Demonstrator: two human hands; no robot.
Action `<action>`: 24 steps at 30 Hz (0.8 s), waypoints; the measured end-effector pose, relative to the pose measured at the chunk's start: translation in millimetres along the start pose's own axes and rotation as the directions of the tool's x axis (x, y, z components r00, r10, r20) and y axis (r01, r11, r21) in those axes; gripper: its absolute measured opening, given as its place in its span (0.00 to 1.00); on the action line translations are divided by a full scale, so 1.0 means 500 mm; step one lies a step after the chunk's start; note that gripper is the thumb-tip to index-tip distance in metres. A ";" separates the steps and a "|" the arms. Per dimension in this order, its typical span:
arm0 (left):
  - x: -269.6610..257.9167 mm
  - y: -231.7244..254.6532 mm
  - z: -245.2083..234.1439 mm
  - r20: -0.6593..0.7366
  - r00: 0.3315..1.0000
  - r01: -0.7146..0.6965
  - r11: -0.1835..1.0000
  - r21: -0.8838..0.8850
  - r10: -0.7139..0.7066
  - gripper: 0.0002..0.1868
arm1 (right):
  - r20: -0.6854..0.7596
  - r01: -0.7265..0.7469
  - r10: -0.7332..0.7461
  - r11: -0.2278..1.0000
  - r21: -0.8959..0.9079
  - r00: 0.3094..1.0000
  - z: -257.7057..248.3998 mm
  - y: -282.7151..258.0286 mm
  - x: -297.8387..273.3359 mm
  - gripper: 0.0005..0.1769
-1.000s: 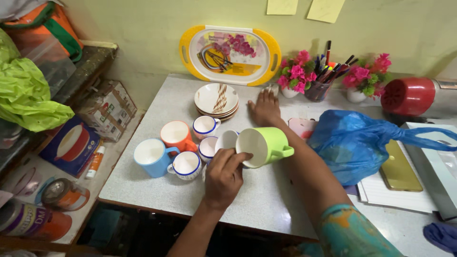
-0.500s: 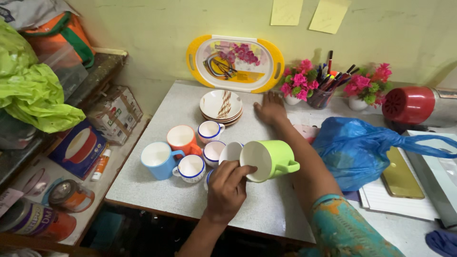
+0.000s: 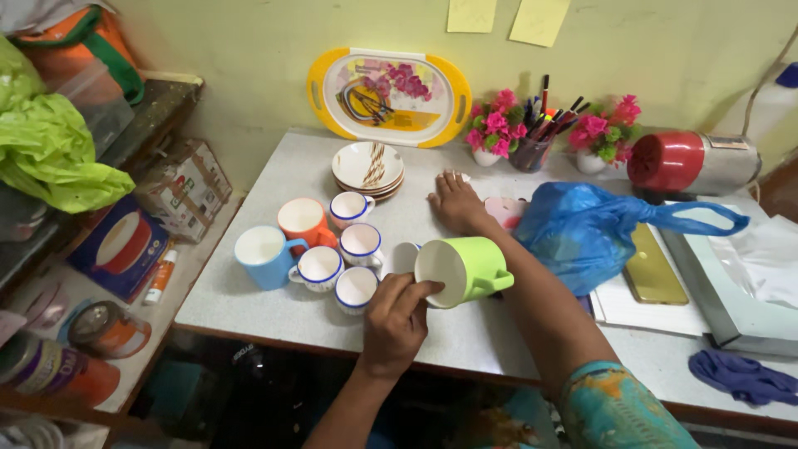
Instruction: The person wipes several small plates and mugs with a white cloth, then stacks the plates and arranges the mugs in tidy groups on the table. The person also wipes the table surface and repositions items to clear space.
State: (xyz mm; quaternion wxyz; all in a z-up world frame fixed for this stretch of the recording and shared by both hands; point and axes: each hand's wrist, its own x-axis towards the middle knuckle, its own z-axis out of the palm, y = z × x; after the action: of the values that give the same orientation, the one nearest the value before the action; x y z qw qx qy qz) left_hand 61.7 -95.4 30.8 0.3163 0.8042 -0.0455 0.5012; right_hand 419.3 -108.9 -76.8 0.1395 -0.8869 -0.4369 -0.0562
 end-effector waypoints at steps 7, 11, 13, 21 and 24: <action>-0.038 -0.009 0.020 0.056 0.993 -0.113 0.990 0.090 0.108 0.18 | -0.278 -0.176 0.187 0.982 0.065 0.942 -0.011 -0.039 -0.056 0.21; -0.035 -0.028 0.034 0.131 0.982 -0.152 0.978 0.143 0.134 0.19 | -0.243 -0.140 0.125 0.989 -0.045 0.962 -0.030 0.024 -0.044 0.09; -0.027 -0.035 0.043 0.166 0.977 -0.163 0.972 0.167 0.135 0.18 | -0.291 -0.110 0.128 0.991 0.078 0.948 -0.052 0.082 -0.037 0.07; 0.046 -0.095 0.105 0.330 0.943 -0.173 0.898 0.404 0.033 0.04 | -0.331 -0.426 0.469 0.883 0.198 0.819 -0.128 0.294 -0.010 0.10; 0.072 -0.126 0.121 0.396 0.917 -0.242 0.858 0.453 0.049 0.04 | -0.328 -0.409 0.466 0.883 0.231 0.822 -0.106 0.333 0.011 0.11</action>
State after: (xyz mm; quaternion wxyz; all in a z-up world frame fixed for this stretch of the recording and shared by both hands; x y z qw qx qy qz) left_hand 151.3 -70.0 13.8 0.0466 0.9318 -0.0366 0.3582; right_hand 555.6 -216.9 -57.9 0.2958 -0.9230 -0.1893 -0.1572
